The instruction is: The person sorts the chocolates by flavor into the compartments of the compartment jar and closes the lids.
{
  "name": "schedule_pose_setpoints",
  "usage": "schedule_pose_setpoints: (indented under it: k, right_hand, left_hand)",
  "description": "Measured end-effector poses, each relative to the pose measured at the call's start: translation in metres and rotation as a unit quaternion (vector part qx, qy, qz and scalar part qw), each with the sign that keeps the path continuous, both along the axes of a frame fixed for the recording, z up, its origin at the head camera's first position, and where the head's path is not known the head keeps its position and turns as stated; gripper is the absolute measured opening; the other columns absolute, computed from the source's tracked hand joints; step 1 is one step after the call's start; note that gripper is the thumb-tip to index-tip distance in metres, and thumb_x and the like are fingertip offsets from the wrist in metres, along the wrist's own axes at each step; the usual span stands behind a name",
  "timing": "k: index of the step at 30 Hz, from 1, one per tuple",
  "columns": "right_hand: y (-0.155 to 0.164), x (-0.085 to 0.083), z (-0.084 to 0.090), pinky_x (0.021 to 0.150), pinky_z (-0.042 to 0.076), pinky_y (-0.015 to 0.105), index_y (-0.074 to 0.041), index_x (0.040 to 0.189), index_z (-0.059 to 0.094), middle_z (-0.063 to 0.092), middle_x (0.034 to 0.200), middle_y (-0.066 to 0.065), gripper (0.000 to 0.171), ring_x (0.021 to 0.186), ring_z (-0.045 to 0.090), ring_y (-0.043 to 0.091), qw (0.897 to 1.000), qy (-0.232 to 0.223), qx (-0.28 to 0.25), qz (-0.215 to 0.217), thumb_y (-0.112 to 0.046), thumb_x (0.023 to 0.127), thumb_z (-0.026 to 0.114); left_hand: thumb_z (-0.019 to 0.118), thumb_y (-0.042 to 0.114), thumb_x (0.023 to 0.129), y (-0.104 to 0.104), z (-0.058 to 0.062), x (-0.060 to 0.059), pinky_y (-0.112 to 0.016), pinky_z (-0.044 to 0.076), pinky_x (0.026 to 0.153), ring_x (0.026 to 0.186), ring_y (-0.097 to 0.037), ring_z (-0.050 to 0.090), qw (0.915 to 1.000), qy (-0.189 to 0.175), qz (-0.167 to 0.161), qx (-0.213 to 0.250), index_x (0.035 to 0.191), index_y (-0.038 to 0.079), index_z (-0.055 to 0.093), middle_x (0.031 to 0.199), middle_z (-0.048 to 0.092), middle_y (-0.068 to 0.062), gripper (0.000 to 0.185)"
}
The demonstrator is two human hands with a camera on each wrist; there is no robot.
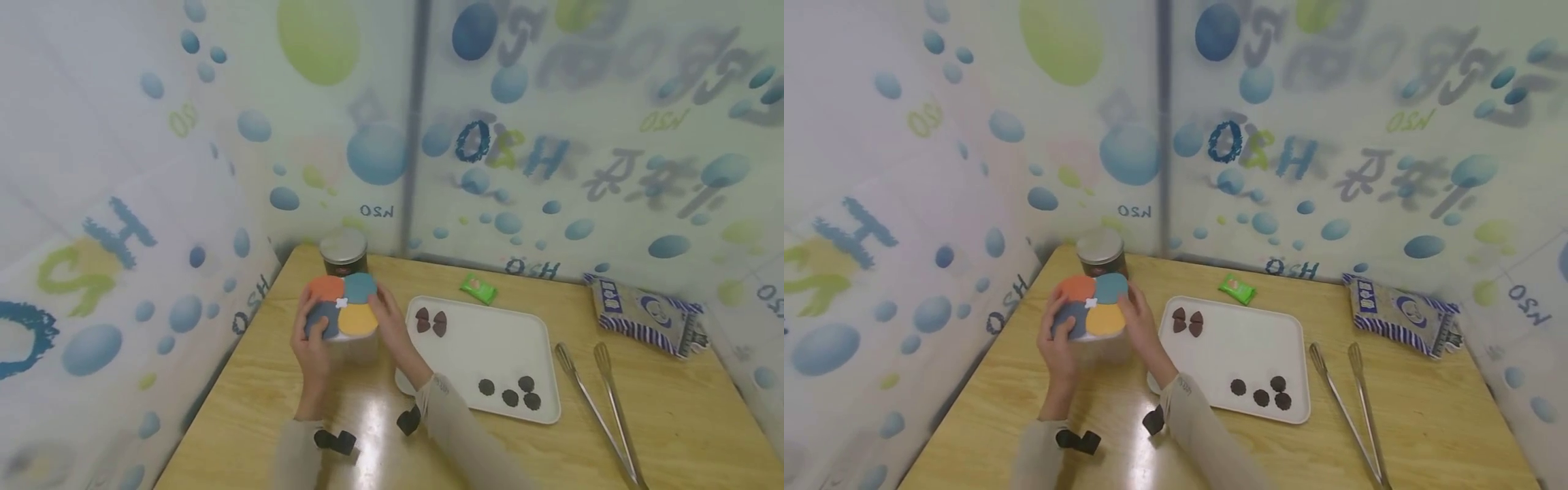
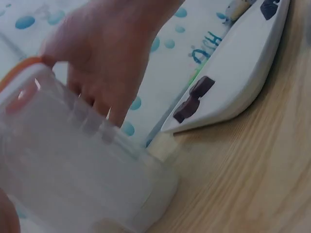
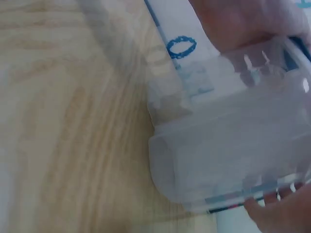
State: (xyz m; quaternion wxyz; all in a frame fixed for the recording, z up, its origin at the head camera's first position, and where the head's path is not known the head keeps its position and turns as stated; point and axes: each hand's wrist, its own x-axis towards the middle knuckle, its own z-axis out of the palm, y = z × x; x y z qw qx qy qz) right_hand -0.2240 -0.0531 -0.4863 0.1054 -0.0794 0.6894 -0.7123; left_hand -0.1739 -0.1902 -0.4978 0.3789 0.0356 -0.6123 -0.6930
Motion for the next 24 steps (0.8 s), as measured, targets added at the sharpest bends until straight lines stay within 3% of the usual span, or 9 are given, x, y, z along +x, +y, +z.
schedule_pose_setpoints:
  k: [5,10,15,21,24]
  right_hand:
    - [-0.005,0.025,-0.007,0.120,0.025,0.054,-0.017,0.157,0.026,0.027,0.163,0.008,0.060,0.151,0.025,0.032,0.998,0.029,-0.045,-0.040,-0.039,0.105,0.046]
    - [-0.010,0.042,-0.013,0.116,0.032,0.053,-0.018,0.155,0.028,0.029,0.162,0.007,0.061,0.147,0.032,0.029,0.992,0.043,-0.059,-0.102,-0.040,0.103,0.049]
    - [-0.013,0.045,-0.011,0.110,0.040,0.052,-0.020,0.155,0.030,0.033,0.160,0.006,0.063,0.140,0.042,0.031,0.993,0.031,-0.051,-0.100,-0.044,0.101,0.052]
    - [-0.007,0.040,-0.010,0.114,0.036,0.053,-0.019,0.156,0.029,0.029,0.162,0.007,0.063,0.141,0.041,0.033,0.996,0.030,-0.053,-0.059,-0.046,0.102,0.049]
    - [-0.004,0.038,-0.009,0.114,0.035,0.054,-0.019,0.157,0.026,0.027,0.163,0.007,0.064,0.141,0.042,0.034,0.997,0.027,-0.055,-0.045,-0.046,0.103,0.047]
  left_hand:
    - [0.043,-0.012,0.084,-0.017,-0.002,-0.014,-0.021,0.035,0.113,0.136,-0.018,0.051,0.9976,0.033,-0.059,0.013,0.111,-0.019,0.059,0.140,0.058,-0.021,0.033]
    - [0.041,-0.008,0.085,-0.028,-0.004,-0.022,-0.023,0.035,0.113,0.136,-0.020,0.052,0.9924,0.014,-0.121,0.015,0.100,-0.020,0.058,0.138,0.061,-0.018,0.025]
    - [0.042,-0.007,0.086,-0.031,-0.005,-0.020,-0.022,0.035,0.113,0.135,-0.019,0.054,0.9938,0.015,-0.109,0.016,0.099,-0.020,0.058,0.137,0.060,-0.021,0.025]
    - [0.044,-0.010,0.086,-0.027,-0.004,-0.014,-0.023,0.035,0.113,0.134,-0.021,0.054,0.9949,0.039,-0.093,0.014,0.100,-0.023,0.056,0.138,0.056,-0.028,0.023]
    - [0.043,-0.009,0.087,-0.024,-0.002,-0.012,-0.022,0.033,0.114,0.137,-0.022,0.051,0.9952,0.030,-0.093,0.000,0.103,-0.022,0.056,0.141,0.053,-0.029,0.024]
